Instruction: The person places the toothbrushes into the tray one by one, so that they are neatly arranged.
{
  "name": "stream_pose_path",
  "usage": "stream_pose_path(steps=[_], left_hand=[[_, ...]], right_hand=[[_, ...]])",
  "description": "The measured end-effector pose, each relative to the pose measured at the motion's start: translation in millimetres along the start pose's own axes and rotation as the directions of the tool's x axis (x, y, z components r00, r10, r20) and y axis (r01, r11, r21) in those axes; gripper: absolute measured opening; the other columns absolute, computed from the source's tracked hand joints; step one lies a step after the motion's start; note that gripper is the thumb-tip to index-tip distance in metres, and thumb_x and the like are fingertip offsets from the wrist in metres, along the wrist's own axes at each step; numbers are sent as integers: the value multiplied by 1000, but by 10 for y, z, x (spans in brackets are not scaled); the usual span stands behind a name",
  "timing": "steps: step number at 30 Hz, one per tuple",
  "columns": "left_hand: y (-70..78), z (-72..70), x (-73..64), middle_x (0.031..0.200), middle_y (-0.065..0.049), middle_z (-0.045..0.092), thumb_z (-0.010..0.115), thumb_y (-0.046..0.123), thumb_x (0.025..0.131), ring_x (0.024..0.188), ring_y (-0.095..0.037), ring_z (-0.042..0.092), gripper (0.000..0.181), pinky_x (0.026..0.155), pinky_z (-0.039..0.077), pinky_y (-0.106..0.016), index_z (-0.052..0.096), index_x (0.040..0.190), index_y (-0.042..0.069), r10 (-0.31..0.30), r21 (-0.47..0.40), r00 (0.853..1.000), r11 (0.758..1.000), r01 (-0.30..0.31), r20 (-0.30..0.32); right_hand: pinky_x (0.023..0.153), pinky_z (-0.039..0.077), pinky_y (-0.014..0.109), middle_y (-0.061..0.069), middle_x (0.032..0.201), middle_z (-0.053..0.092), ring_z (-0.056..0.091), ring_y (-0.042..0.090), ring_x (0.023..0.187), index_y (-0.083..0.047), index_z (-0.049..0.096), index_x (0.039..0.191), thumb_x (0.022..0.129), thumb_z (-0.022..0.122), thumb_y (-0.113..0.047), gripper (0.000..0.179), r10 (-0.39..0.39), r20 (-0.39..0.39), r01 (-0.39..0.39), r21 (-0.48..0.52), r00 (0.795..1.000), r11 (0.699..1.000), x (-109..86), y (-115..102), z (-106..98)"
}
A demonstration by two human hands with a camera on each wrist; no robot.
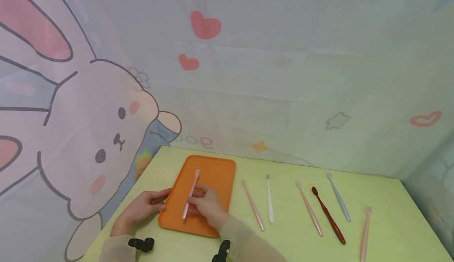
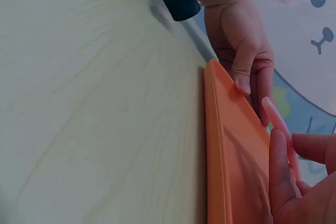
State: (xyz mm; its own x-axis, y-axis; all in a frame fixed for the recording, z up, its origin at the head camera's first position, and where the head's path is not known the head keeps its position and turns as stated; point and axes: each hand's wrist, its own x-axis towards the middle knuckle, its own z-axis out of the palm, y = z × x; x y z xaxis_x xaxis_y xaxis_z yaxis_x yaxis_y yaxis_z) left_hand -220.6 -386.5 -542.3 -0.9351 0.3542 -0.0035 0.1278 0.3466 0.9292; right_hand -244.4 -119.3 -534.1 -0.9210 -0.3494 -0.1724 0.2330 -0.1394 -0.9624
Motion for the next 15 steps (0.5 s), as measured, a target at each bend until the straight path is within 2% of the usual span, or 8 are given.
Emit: stream_pose_path(steps=[7, 13, 15], left_hand=[[-31, 0, 9, 156, -34, 46, 70, 1, 101, 140, -27, 52, 57, 99, 51, -17, 49, 152, -13, 8, -3, 1000, 1000, -8, -3], [-11, 16, 5, 155, -35, 46, 69, -2, 101, 142, -46, 48, 55, 99, 52, -18, 49, 151, -15, 16, 3, 1000, 1000, -16, -9], [-2, 15, 6, 155, -35, 46, 68, -2, 101, 142, -48, 47, 55, 99, 51, -17, 49, 151, -14, 11, 7, 1000, 1000, -11, -12]], right_hand=[[70, 66, 39, 16, 113, 71, 74, 21, 85, 11, 51, 148, 95, 75, 6, 58, -22, -56, 20, -29, 998, 999, 116, 82, 280], [68, 65, 36, 13, 107, 69, 73, 19, 79, 12, 56, 144, 95, 76, 5, 54, -44, -117, 33, -96, 992, 995, 173, 68, 423], [67, 65, 34, 11, 104, 68, 72, 18, 77, 11, 58, 143, 94, 76, 5, 53, -43, -133, 27, -121, 990, 992, 201, 70, 460]])
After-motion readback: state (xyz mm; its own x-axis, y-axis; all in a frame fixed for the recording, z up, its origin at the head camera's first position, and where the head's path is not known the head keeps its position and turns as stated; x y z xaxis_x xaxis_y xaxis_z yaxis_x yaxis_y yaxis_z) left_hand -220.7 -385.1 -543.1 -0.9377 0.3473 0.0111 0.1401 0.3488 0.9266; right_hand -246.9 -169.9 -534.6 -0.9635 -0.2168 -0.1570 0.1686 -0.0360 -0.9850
